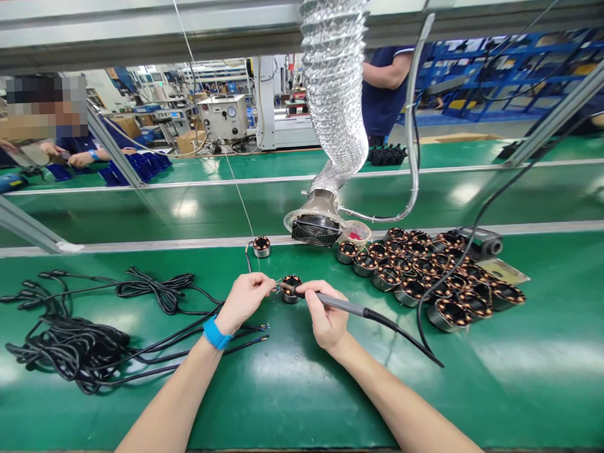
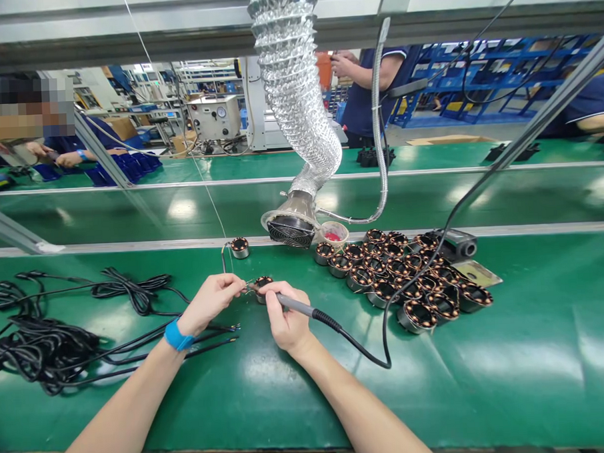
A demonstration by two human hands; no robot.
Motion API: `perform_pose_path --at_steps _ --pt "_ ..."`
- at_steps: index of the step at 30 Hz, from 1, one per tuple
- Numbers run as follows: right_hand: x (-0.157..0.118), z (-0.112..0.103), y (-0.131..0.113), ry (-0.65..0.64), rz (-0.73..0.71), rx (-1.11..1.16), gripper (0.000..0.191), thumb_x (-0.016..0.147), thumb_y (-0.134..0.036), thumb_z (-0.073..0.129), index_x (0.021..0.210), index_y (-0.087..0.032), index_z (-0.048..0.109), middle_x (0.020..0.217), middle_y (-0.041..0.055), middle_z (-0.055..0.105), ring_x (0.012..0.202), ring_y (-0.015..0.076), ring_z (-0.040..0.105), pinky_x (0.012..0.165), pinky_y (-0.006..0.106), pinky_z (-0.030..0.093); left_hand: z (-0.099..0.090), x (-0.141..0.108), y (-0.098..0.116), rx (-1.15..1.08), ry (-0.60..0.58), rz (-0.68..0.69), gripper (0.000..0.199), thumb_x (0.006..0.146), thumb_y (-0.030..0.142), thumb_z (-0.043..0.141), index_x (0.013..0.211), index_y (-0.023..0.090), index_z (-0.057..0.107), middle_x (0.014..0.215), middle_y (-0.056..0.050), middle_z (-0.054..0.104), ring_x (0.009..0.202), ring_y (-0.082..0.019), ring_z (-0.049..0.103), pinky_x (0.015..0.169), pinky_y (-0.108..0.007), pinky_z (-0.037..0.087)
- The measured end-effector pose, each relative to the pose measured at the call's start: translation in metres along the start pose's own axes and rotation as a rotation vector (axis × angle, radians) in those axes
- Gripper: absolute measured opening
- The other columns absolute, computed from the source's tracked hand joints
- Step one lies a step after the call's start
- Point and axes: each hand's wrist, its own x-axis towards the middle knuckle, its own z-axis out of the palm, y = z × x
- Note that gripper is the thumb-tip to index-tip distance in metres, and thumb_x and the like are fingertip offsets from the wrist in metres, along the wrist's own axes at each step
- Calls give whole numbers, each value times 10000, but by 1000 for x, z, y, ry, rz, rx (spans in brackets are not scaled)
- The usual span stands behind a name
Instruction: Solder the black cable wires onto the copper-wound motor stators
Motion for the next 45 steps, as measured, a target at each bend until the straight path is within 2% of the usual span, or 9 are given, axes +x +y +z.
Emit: perform_pose_path --at_steps 11,32,37,41,45 --pt "0 -1 0 49 8 2 194 906 -220 498 853 -216 685 769 12 707 668 169 653 647 290 505 0 0 0 -9 2 3 367 758 486 594 673 131 641 585 22 491 490 -82 342 470 -226 232" --pt "-2 -1 3 53 31 -19 189 918 -249 494 875 -207 673 727 15 668 667 176 654 662 314 529 0 1 -1 -28 -17 9 367 764 485 593 674 133 647 572 27 494 479 -82 337 471 -226 228" --pt "3 4 4 -6 33 -73 185 931 -208 501 1030 -211 658 811 24 658 721 161 654 714 306 542 1 3 -3 -44 -30 16 379 768 493 585 698 125 646 599 16 512 485 -82 346 462 -220 231" --pt "10 12 9 -81 -27 -135 277 931 -170 512 1184 -224 610 939 47 618 844 157 640 805 311 542 2 4 -5 -56 -28 34 347 794 450 541 695 130 633 608 8 525 486 -88 369 461 -219 253" --pt "14 19 16 -142 -41 -133 412 912 -153 542 1310 -262 528 1085 68 564 936 158 640 872 326 554 2 5 -7 -21 -6 111 244 778 330 500 655 149 607 600 13 529 512 -104 414 495 -225 296"
